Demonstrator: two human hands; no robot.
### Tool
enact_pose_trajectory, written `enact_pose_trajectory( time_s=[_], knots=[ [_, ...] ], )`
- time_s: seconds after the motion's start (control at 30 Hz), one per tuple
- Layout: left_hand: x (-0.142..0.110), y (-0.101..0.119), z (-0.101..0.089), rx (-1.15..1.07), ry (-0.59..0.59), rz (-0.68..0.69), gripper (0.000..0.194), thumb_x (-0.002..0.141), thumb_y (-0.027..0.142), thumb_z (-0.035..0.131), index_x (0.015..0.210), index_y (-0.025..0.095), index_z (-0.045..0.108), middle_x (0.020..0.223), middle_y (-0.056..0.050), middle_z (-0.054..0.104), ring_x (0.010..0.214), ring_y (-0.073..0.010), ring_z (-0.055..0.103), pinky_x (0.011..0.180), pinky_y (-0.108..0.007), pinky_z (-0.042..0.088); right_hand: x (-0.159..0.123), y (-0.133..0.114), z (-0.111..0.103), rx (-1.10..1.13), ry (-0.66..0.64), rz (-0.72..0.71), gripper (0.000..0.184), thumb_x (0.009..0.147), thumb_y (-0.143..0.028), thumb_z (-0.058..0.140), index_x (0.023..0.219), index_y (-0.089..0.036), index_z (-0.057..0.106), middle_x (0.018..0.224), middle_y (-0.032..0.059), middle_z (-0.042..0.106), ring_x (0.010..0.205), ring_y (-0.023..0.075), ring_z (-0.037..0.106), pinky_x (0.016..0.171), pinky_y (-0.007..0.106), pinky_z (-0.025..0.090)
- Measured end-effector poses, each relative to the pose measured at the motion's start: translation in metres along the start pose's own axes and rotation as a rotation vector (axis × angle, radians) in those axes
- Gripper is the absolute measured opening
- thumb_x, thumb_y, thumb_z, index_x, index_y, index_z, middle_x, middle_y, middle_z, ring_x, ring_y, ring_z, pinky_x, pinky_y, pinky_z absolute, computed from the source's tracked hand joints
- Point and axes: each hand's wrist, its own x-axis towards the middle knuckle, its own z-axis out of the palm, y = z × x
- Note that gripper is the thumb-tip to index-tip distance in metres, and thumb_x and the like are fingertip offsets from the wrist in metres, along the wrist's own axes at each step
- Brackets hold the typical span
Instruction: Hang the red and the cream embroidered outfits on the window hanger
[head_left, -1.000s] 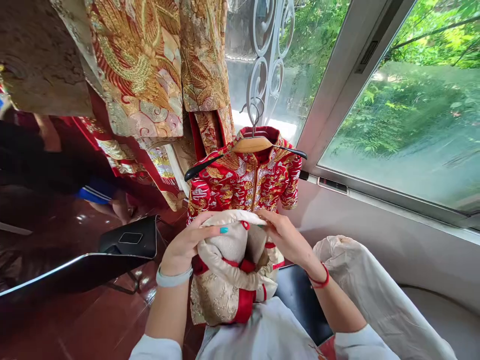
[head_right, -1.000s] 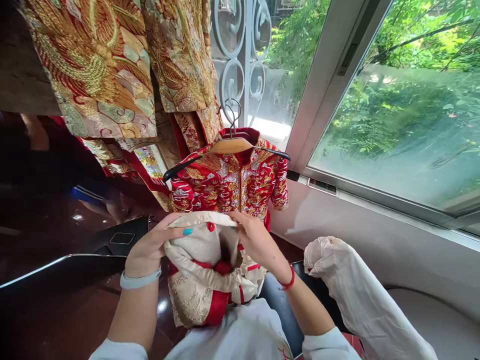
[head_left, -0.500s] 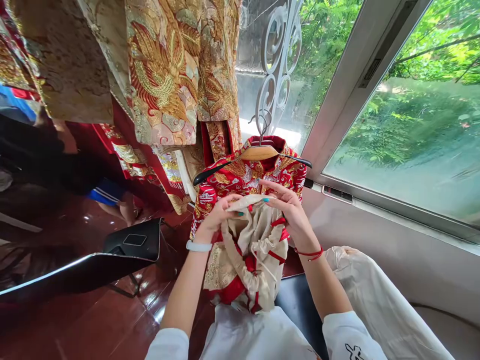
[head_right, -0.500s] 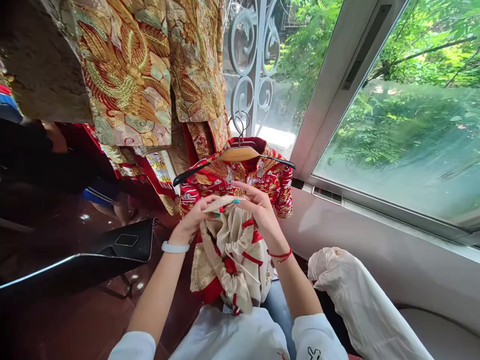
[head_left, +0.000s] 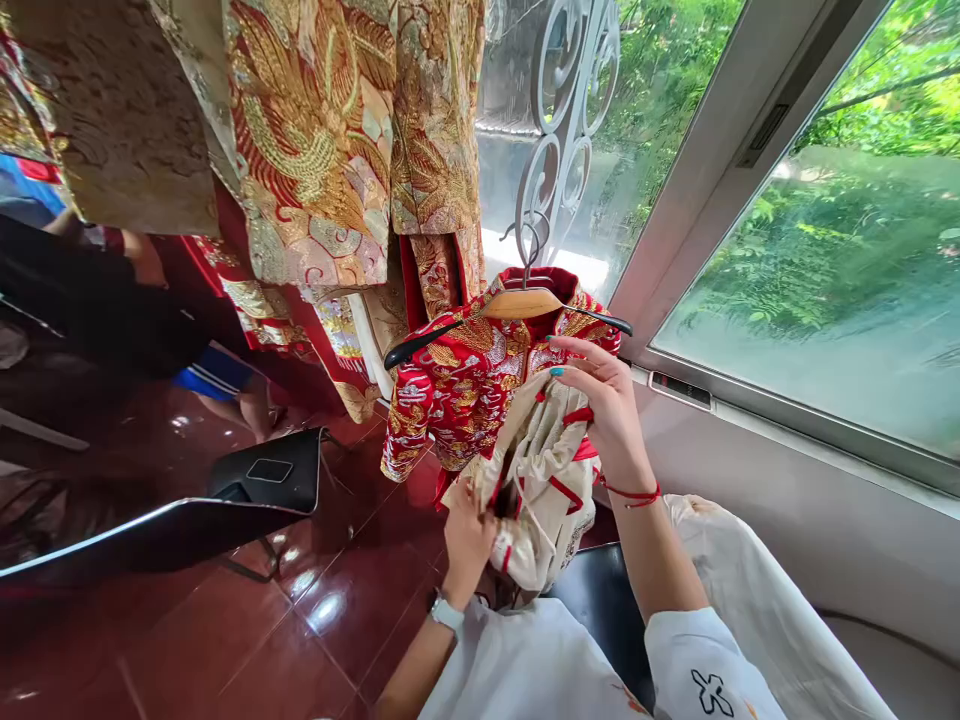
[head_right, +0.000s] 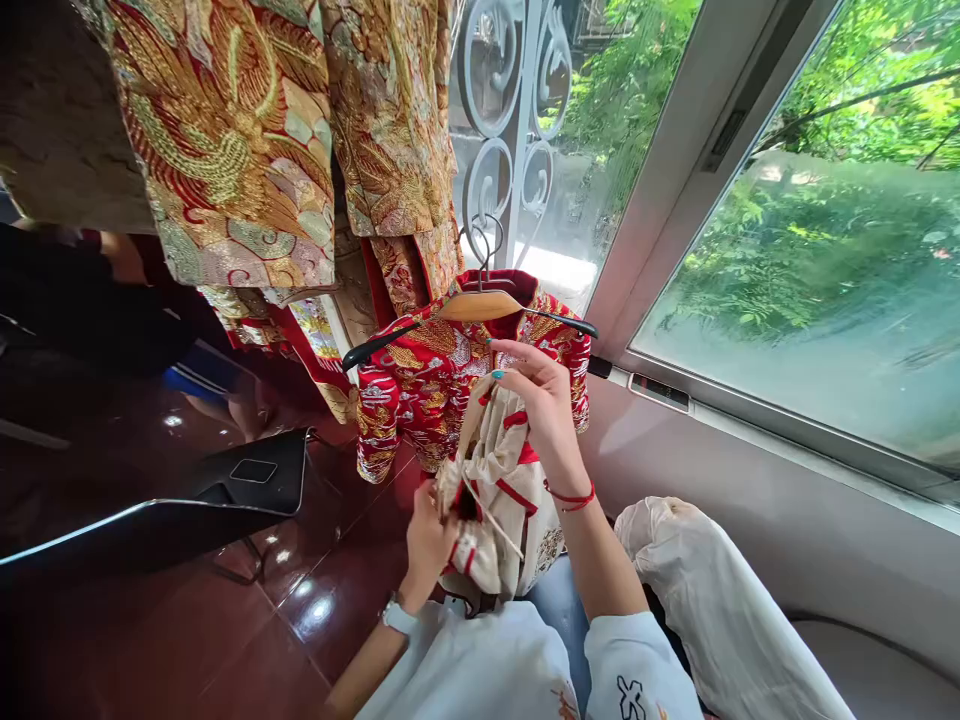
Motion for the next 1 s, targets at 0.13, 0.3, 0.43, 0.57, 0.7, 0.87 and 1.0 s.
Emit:
enact_pose_trajectory(
  time_s=[0.13,0.3,0.43,0.57,0.7,0.87,1.0],
  knots=[
    [0.043,-0.011,-0.059,0.196,0.038,0.142,0.039,0.088,0.015,0.045,0.126,0.018,0.051,0.124,-0.016,0.061,0.110,-0.0297,0.065,0.091,-0.042,0.053,0.013,0.017,-0.024,-0.006,0.068,-0.008,0.030,0.072,-0.031,0.066,0.101,-0.022,0.073,0.076,-0.0003,0.066,0.069,0.0153,0.058,0.065,0.028,0.047],
    [0.079,-0.003,-0.103,0.451,-0.310,0.535,0.041,0.087,0.005,0.038,0.109,0.023,0.067,0.146,-0.009,0.045,0.115,-0.0227,0.061,0.093,-0.036,0.052,0.024,0.022,-0.043,0.029,0.084,0.029,0.028,0.069,-0.031,0.069,0.095,-0.021,0.073,0.076,0.0001,0.067,0.068,0.0156,0.061,0.063,0.028,0.047],
    [0.086,0.012,-0.086,0.639,-0.194,0.379,0.027,0.088,0.014,0.047,0.101,0.018,0.070,0.127,-0.013,0.057,0.115,-0.0276,0.058,0.097,-0.041,0.050,0.024,0.013,-0.038,0.060,0.012,0.042,0.024,0.065,-0.030,0.072,0.087,-0.021,0.073,0.077,-0.0004,0.069,0.066,0.0143,0.061,0.061,0.027,0.045],
    [0.092,0.021,-0.075,0.803,-0.062,0.211,0.037,0.087,0.016,0.047,0.118,0.016,0.067,0.126,-0.017,0.058,0.114,-0.0348,0.055,0.087,-0.045,0.051,0.022,0.008,-0.038,0.046,-0.049,0.053,0.019,0.063,-0.028,0.071,0.080,-0.020,0.074,0.076,0.0003,0.070,0.063,0.0126,0.058,0.057,0.025,0.043],
    [0.102,0.019,-0.097,0.741,-0.121,0.210,0.044,0.086,0.009,0.040,0.117,0.017,0.070,0.123,-0.016,0.060,0.110,-0.0307,0.059,0.089,-0.041,0.050,0.026,0.012,-0.060,0.017,-0.101,0.088,0.014,0.061,-0.027,0.074,0.073,-0.019,0.075,0.071,0.0006,0.070,0.061,0.0122,0.058,0.055,0.024,0.042],
    [0.129,0.027,-0.142,0.357,-0.221,0.247,0.037,0.069,0.010,0.047,0.094,0.016,0.074,0.109,-0.010,0.065,0.106,-0.0266,0.062,0.099,-0.039,0.048,0.040,0.019,-0.099,-0.107,-0.160,0.092,0.010,0.060,-0.028,0.074,0.063,-0.018,0.074,0.062,0.0018,0.067,0.058,0.0130,0.056,0.055,0.026,0.040],
    [0.139,0.066,-0.179,0.030,-0.204,0.212,0.029,0.058,0.020,0.054,0.082,0.015,0.070,0.099,-0.006,0.064,0.091,-0.0232,0.064,0.085,-0.035,0.054,0.042,0.012,-0.122,-0.296,-0.206,0.045,0.012,0.067,-0.027,0.068,0.066,-0.019,0.077,0.064,0.0027,0.066,0.059,0.0137,0.053,0.055,0.027,0.038]
  ],
)
